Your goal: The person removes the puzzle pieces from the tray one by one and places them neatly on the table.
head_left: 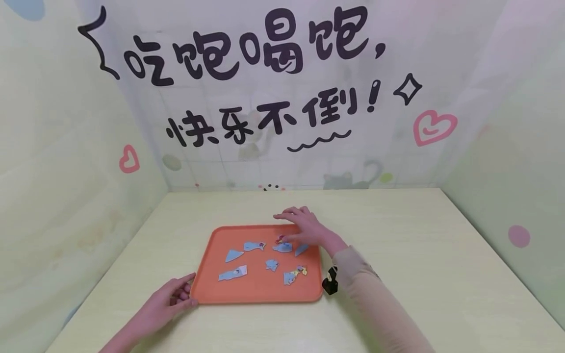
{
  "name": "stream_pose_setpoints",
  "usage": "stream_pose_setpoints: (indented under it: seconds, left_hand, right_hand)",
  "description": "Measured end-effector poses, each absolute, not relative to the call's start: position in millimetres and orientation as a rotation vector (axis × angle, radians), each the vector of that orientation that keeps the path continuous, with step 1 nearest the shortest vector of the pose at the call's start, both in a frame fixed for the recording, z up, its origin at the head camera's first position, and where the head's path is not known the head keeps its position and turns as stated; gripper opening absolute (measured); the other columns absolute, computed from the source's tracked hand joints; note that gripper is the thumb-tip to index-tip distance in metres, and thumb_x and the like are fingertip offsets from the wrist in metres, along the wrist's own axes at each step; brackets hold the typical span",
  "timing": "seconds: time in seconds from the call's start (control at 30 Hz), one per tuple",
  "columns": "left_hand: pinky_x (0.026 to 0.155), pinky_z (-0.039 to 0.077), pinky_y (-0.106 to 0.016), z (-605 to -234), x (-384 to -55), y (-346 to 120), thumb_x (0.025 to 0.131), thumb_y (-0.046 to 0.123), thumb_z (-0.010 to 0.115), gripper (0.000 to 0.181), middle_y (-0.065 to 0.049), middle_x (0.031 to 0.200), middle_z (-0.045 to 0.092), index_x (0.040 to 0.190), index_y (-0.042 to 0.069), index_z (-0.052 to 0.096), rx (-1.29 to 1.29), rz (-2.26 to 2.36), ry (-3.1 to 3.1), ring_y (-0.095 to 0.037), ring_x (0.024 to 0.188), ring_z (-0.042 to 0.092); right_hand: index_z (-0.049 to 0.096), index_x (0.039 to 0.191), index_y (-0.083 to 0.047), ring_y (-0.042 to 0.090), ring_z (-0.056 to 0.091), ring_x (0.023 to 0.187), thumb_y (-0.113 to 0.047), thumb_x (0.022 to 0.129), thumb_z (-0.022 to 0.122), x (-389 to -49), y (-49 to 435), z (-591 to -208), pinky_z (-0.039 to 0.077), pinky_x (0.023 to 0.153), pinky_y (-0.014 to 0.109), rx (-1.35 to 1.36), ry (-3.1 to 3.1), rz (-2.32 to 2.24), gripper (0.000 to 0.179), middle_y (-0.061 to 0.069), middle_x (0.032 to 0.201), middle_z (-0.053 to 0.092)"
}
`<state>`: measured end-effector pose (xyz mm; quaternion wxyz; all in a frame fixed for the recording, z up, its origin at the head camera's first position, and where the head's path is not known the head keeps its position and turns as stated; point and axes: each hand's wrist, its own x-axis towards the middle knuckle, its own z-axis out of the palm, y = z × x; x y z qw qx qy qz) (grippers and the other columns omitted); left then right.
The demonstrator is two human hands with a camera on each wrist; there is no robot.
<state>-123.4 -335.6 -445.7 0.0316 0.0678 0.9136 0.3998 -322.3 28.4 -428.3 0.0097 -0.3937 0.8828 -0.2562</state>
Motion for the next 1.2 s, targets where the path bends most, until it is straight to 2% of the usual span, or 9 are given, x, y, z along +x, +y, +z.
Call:
stream_pose_setpoints:
  seconds: [0.33,0.47,0.6,0.7,1.0,1.2]
  left_hand:
    - [0.078,0.049,-0.018,-452.6,-128.1,-339.1,0.086,0.021,0.076,0.076,-0.010,0.111,0.058,0.147,-0.005,0.040,0.069,1.267,2.720,0.002,0.088,0.053]
    - [0.077,0.048,-0.018,-451.8,-128.8,-340.1,0.086,0.022,0.076,0.077,-0.009,0.111,0.057,0.148,-0.003,0.039,0.019,1.248,2.688,0.000,0.088,0.052]
    - [0.076,0.047,-0.018,-451.4,-128.5,-339.7,0.086,0.022,0.077,0.077,-0.009,0.109,0.056,0.149,-0.003,0.039,-0.026,1.229,2.673,-0.001,0.087,0.052]
    - [0.076,0.047,-0.018,-451.4,-128.6,-339.1,0.086,0.021,0.077,0.077,-0.009,0.109,0.056,0.149,-0.002,0.039,-0.033,1.240,2.661,-0.001,0.087,0.051]
    - [0.076,0.047,-0.018,-449.3,-131.7,-338.5,0.086,0.021,0.077,0.078,-0.010,0.110,0.056,0.149,-0.003,0.038,-0.026,1.251,2.652,-0.002,0.087,0.052]
    - [0.077,0.047,-0.018,-450.8,-133.1,-338.7,0.086,0.021,0.076,0.078,-0.009,0.111,0.056,0.150,-0.003,0.037,-0.045,1.226,2.660,-0.003,0.088,0.052]
  right_hand:
    - [0.062,0.134,-0.017,0.022,0.042,0.104,-0.026,0.092,0.071,-324.0,26.3,-435.7,0.034,0.089,0.041,-1.110,2.698,-0.743,0.044,0.006,0.131,0.059]
    - [0.066,0.129,-0.016,0.019,0.047,0.102,-0.021,0.092,0.070,-324.7,25.6,-437.4,0.036,0.089,0.037,-1.039,2.648,-0.787,0.037,0.004,0.122,0.064]
    - [0.067,0.126,-0.014,0.016,0.054,0.100,-0.015,0.093,0.069,-326.7,22.9,-439.7,0.044,0.090,0.032,-1.011,2.584,-0.820,0.033,0.004,0.116,0.064]
    - [0.069,0.123,-0.011,0.015,0.056,0.095,-0.010,0.092,0.069,-326.9,19.7,-437.2,0.048,0.086,0.027,-0.956,2.540,-0.866,0.031,0.005,0.111,0.065]
    - [0.072,0.112,-0.007,0.013,0.055,0.081,-0.004,0.090,0.069,-330.5,19.6,-437.9,0.046,0.074,0.021,-0.865,2.415,-1.087,0.022,0.008,0.093,0.067]
    - [0.071,0.114,-0.005,0.012,0.054,0.080,-0.004,0.092,0.067,-331.2,21.4,-441.8,0.045,0.073,0.020,-0.874,2.360,-1.147,0.023,0.010,0.095,0.067]
